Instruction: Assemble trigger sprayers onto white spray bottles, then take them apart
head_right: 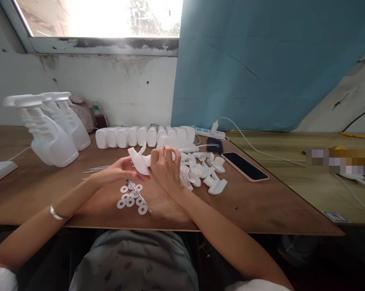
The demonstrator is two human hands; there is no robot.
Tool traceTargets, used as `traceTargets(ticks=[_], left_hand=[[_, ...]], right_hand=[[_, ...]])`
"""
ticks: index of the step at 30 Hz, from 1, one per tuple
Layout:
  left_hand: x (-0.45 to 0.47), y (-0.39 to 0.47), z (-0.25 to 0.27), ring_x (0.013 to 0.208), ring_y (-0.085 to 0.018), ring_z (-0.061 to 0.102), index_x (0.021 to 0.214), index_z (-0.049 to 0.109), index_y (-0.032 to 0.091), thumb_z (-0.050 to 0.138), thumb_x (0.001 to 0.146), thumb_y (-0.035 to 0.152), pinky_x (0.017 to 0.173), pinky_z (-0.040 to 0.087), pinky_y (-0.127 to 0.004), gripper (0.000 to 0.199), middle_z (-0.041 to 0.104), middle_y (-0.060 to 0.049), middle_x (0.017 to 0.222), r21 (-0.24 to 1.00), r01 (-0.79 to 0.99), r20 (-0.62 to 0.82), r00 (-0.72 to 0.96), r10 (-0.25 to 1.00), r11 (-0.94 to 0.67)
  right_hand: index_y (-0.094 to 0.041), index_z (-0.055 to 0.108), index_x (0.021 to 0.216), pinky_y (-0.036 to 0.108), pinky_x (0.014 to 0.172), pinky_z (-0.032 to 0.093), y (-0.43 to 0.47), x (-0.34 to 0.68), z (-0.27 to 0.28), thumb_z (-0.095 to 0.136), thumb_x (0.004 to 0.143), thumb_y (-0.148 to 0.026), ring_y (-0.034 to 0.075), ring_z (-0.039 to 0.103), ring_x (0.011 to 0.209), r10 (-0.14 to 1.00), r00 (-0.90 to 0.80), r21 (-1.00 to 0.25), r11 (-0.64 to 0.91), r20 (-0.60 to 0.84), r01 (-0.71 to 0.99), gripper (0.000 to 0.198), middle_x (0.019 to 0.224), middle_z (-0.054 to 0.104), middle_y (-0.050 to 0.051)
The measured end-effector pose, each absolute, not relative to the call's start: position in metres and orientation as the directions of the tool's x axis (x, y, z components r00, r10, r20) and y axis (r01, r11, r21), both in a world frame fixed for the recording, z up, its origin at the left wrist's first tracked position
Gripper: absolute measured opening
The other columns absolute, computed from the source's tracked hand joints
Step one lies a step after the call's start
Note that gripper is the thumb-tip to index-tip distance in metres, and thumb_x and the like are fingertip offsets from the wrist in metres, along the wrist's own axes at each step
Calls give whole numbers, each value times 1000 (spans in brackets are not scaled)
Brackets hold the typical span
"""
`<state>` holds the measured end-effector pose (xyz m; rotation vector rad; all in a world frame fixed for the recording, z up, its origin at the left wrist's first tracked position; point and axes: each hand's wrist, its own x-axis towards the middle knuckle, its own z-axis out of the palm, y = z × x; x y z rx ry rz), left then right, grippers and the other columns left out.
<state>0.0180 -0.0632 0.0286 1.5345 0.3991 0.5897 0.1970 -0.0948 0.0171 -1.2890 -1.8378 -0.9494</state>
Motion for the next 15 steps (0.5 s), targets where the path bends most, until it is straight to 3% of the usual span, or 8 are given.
traceTargets(ticks=[4, 8, 15], left_hand=[[20, -58, 24, 77, -19, 62, 108, 55, 14, 67, 69, 28, 66, 50, -31, 43, 63, -8, 87, 994, -96, 101, 675, 731, -49], [9, -46, 22, 73, -15, 59, 101, 60, 12, 64, 71, 29, 61, 46, -24, 34, 62, -7, 84, 989, -149, 80, 581, 810, 9], [12, -49, 20, 49, -8, 44, 96, 62, 10, 54, 75, 39, 48, 37, -22, 37, 56, -3, 65, 992, -126, 74, 587, 806, 1]], right_hand=[[-15, 52, 77, 38, 79, 29, -93, 195, 17, 42, 84, -22, 22, 47, 81, 487, -390, 253, 324, 782, 911, 13, 72, 58, 8], [-13, 54, 82, 34, 74, 30, -92, 192, 13, 43, 79, -18, 20, 47, 73, 516, -469, 259, 428, 717, 866, 12, 74, 59, 7], [-15, 54, 70, 28, 64, 31, -93, 190, 8, 43, 86, -19, 15, 50, 66, 439, -539, 301, 502, 719, 811, 20, 64, 59, 3]])
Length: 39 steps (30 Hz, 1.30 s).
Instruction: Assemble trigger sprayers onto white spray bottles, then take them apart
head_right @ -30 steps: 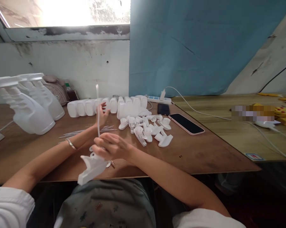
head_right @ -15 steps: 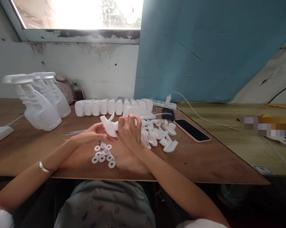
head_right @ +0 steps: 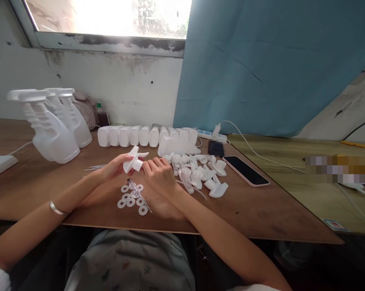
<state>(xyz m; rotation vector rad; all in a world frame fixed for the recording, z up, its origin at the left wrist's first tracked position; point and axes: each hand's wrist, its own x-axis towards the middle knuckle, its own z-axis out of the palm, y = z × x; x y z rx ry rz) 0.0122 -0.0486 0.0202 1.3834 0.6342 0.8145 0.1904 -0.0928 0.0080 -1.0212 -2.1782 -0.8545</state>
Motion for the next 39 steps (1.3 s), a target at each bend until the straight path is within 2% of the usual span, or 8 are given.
traceTargets(ticks=[7, 11, 16, 23, 27, 32, 36, 39], left_hand=[[12, -54, 17, 49, -10, 47, 87, 64, 13, 64, 70, 34, 45, 37, -22, 28, 55, -1, 60, 989, 53, 80, 602, 794, -140], [7, -52, 16, 45, -9, 45, 68, 61, 14, 61, 71, 34, 43, 36, -22, 20, 52, -1, 54, 994, 35, 58, 653, 755, -107], [5, -52, 15, 42, -8, 41, 67, 59, 13, 61, 68, 35, 41, 32, -21, 22, 49, 0, 50, 1000, -23, 30, 739, 673, -20], [0, -47, 14, 40, -8, 35, 65, 59, 12, 60, 60, 36, 41, 29, -22, 25, 48, -1, 46, 988, -96, -8, 760, 650, 125], [-13, -38, 27, 37, -7, 28, 65, 57, 16, 53, 65, 38, 46, 32, -24, 23, 28, 6, 35, 883, -443, 157, 590, 792, 156], [-22, -27, 35, 37, -7, 22, 71, 59, 16, 42, 80, 38, 46, 31, -23, 29, 22, 8, 40, 752, -652, 206, 376, 903, 100], [-23, -21, 28, 39, -7, 26, 74, 60, 17, 45, 80, 42, 46, 31, -23, 29, 25, 7, 43, 743, -661, 154, 319, 935, 103], [-25, -19, 27, 39, -6, 29, 75, 60, 17, 47, 80, 42, 45, 31, -22, 29, 28, 7, 43, 712, -697, 200, 315, 928, 83]], right_hand=[[-15, 56, 72, 24, 54, 30, -93, 190, 3, 43, 86, -16, 10, 49, 57, 346, -576, 277, 624, 741, 731, 19, 63, 59, 0], [-15, 51, 61, 21, 45, 26, -98, 187, 5, 41, 87, -21, 6, 39, 45, 381, -529, 56, 771, 758, 635, 29, 55, 51, -2], [-16, 44, 53, 18, 46, 30, -104, 184, 15, 42, 87, -21, 5, 35, 46, 391, -518, -154, 884, 761, 441, 33, 52, 45, -3], [-14, 52, 57, 20, 56, 42, -109, 188, 23, 50, 84, -23, 8, 52, 61, 444, -589, -385, 893, 675, 232, 28, 68, 59, 4], [-13, 61, 65, 26, 71, 48, -116, 187, 30, 54, 82, -29, 12, 56, 84, 452, -677, -599, 801, 581, 21, 24, 100, 58, 10], [-16, 62, 63, 21, 50, 39, -109, 191, 35, 57, 78, -40, 8, 40, 57, 663, -427, -777, 600, 615, -189, 29, 58, 41, -3], [-18, 54, 65, 16, 36, 25, -90, 203, 35, 55, 79, -44, 4, 24, 39, 888, -236, -850, 254, 394, -463, 29, 46, 26, -9], [-17, 57, 71, 15, 40, 35, -79, 207, 32, 67, 69, -40, 3, 38, 43, 970, -112, -834, 122, 215, -539, 25, 51, 45, -7]])
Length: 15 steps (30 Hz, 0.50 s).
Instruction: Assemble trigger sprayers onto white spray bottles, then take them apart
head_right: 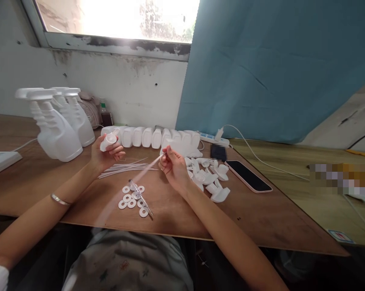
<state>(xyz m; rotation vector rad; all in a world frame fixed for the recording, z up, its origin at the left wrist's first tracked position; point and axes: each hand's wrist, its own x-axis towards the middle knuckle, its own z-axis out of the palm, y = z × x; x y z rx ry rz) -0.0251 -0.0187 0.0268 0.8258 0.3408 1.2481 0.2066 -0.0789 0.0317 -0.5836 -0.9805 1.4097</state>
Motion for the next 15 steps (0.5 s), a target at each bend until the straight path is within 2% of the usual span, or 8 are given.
traceTargets(ticks=[3, 6, 8, 10, 12, 13, 15], left_hand=[[-31, -18, 32, 39, -7, 32, 76, 60, 16, 45, 81, 43, 44, 31, -22, 31, 31, 6, 44, 692, -717, 224, 315, 922, 77], [-38, -18, 42, 40, -6, 34, 75, 58, 17, 41, 83, 43, 43, 31, -21, 32, 35, 5, 46, 675, -737, 241, 264, 934, 35], [-44, -17, 48, 39, -5, 36, 72, 56, 17, 42, 83, 43, 42, 31, -20, 32, 38, 5, 48, 665, -747, 246, 194, 949, -20], [-48, -14, 51, 40, -5, 38, 70, 53, 16, 44, 82, 43, 41, 32, -19, 31, 42, 4, 50, 659, -750, 230, 131, 964, -55], [-51, -9, 50, 39, -5, 40, 69, 50, 15, 48, 81, 41, 38, 31, -18, 29, 47, 4, 52, 663, -745, 195, 81, 977, -70], [-51, -5, 48, 38, -5, 40, 70, 50, 15, 49, 80, 39, 37, 30, -17, 26, 50, 4, 54, 672, -737, 176, 59, 983, -76], [-49, 1, 42, 37, -4, 42, 75, 52, 14, 53, 79, 35, 35, 29, -16, 22, 55, 3, 58, 707, -703, 138, 32, 990, -76]], right_hand=[[-14, 60, 78, 16, 52, 45, -73, 203, 22, 70, 66, -31, 4, 53, 54, 995, -63, -877, 33, 72, -479, 22, 68, 63, 0], [-13, 58, 84, 18, 61, 49, -71, 196, 10, 67, 67, -21, 7, 59, 63, 997, -69, -911, -50, -23, -409, 21, 78, 66, 4], [-14, 53, 99, 21, 69, 51, -70, 192, 2, 66, 66, -17, 10, 62, 73, 993, -107, -923, -94, -58, -373, 35, 85, 66, 5], [-18, 42, 118, 27, 76, 51, -69, 190, -5, 66, 66, -19, 14, 62, 82, 986, -143, -949, -120, -81, -292, 57, 91, 66, 5], [-20, 32, 127, 30, 79, 49, -70, 188, -11, 66, 66, -23, 15, 61, 85, 986, -142, -988, -105, -88, -113, 69, 92, 65, 3], [-21, 34, 125, 31, 79, 48, -71, 186, -13, 66, 66, -25, 15, 61, 84, 990, -130, -998, -59, -61, 18, 67, 91, 64, 3], [-19, 51, 108, 29, 75, 45, -75, 184, -14, 65, 67, -30, 14, 58, 78, 988, -142, -944, 104, 61, 313, 45, 86, 63, 2]])
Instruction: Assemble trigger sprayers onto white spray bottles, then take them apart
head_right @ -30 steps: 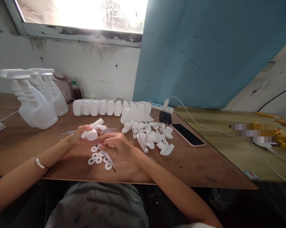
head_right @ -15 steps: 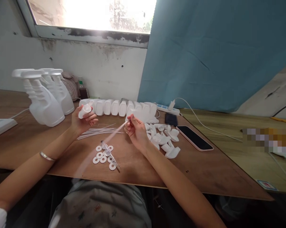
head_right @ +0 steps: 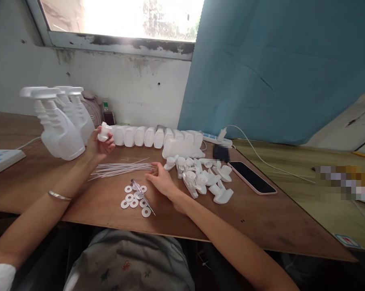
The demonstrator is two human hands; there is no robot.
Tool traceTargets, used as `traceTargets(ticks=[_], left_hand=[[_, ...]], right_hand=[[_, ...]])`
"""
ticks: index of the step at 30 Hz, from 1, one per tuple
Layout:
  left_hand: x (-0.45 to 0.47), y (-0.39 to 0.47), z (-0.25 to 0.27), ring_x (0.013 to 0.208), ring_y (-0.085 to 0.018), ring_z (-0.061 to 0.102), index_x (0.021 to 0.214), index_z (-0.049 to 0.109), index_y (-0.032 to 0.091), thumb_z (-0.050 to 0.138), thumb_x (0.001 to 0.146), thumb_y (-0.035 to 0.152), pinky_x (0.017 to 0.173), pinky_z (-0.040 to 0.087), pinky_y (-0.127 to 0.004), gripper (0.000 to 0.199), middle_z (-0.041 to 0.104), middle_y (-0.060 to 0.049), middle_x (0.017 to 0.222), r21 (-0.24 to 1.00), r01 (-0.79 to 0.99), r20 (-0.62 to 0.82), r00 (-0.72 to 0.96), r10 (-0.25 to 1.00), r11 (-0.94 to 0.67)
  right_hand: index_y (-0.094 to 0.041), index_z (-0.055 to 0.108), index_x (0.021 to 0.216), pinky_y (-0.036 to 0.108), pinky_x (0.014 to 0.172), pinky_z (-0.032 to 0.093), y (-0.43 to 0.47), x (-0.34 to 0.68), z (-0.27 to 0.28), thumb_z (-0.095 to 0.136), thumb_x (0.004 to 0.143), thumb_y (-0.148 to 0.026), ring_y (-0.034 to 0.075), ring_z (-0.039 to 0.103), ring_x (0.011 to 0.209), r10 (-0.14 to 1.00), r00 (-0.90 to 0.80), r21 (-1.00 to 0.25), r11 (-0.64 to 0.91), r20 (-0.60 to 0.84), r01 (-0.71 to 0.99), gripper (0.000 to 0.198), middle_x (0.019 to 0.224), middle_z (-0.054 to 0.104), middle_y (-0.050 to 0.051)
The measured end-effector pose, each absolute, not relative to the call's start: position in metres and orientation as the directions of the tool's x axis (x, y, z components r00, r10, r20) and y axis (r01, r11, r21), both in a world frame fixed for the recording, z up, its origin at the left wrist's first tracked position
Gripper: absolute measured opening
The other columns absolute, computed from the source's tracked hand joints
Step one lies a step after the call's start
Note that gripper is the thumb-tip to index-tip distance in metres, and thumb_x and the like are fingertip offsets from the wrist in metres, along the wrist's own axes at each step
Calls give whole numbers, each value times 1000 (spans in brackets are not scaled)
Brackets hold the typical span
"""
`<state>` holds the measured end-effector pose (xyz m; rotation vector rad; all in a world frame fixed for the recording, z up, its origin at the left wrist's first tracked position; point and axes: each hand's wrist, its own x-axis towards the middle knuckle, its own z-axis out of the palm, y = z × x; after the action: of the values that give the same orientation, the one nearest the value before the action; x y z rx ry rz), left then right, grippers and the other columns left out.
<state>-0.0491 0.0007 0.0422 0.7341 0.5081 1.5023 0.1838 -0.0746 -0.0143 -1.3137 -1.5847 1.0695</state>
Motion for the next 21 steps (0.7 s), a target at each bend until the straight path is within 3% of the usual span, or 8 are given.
traceTargets(ticks=[2, 4, 7, 10, 13, 16, 19, 21], left_hand=[[-43, 5, 34, 41, -5, 48, 83, 54, 13, 58, 77, 32, 36, 34, -16, 20, 61, 0, 65, 754, -654, 103, 27, 994, -60], [-34, 5, 25, 51, -8, 57, 89, 55, 13, 62, 74, 27, 44, 43, -17, 22, 65, -3, 74, 795, -607, 73, 54, 996, -25], [-19, -2, 15, 72, -15, 64, 92, 56, 12, 64, 74, 21, 60, 52, -26, 22, 65, -8, 87, 826, -563, 62, 158, 985, 38], [-9, -11, 11, 81, -19, 63, 90, 54, 13, 61, 73, 15, 69, 53, -35, 18, 64, -7, 88, 816, -571, 60, 242, 968, 92], [-8, -16, 12, 71, -16, 62, 86, 53, 14, 57, 71, 12, 62, 52, -31, 15, 62, -4, 79, 800, -577, 23, 305, 952, 166], [-10, -15, 12, 53, -12, 55, 79, 54, 12, 51, 71, 17, 46, 47, -23, 10, 58, -3, 68, 792, -553, -38, 379, 925, 260], [-8, -15, 9, 38, -7, 43, 75, 54, 12, 48, 72, 22, 32, 33, -17, 12, 52, -1, 57, 807, -486, -94, 454, 886, 335], [-4, -17, 7, 32, -4, 33, 74, 53, 12, 47, 74, 24, 28, 21, -14, 13, 48, 0, 52, 825, -432, -133, 478, 868, 364]], right_hand=[[-17, 59, 80, 27, 66, 42, -81, 181, -14, 62, 70, -40, 13, 55, 68, 953, -247, -808, 284, 177, 516, 25, 77, 62, 1], [-17, 57, 66, 25, 57, 38, -89, 178, -12, 60, 69, -51, 11, 51, 60, 911, -368, -713, 384, 187, 588, 34, 67, 60, 1], [-17, 57, 78, 22, 49, 32, -99, 176, -11, 67, 60, -54, 11, 50, 56, 892, -441, -684, 385, 102, 619, 41, 62, 59, -1], [-17, 58, 77, 21, 48, 32, -101, 175, -11, 67, 64, -45, 10, 50, 54, 893, -447, -689, 350, 41, 635, 32, 61, 59, -1], [-16, 58, 68, 21, 49, 34, -98, 174, -8, 62, 70, -42, 9, 48, 52, 900, -430, -767, 323, 67, 555, 26, 59, 58, -1], [-16, 56, 71, 22, 51, 38, -95, 174, -2, 59, 73, -42, 9, 49, 54, 907, -371, -885, 328, 198, 330, 26, 62, 56, -1], [-18, 53, 76, 23, 55, 43, -96, 175, 2, 57, 76, -40, 9, 52, 57, 903, -264, -918, 378, 339, 116, 23, 67, 57, -1], [-19, 53, 80, 25, 61, 47, -98, 177, 3, 57, 77, -37, 11, 57, 64, 886, -191, -893, 444, 423, 80, 19, 75, 60, 1]])
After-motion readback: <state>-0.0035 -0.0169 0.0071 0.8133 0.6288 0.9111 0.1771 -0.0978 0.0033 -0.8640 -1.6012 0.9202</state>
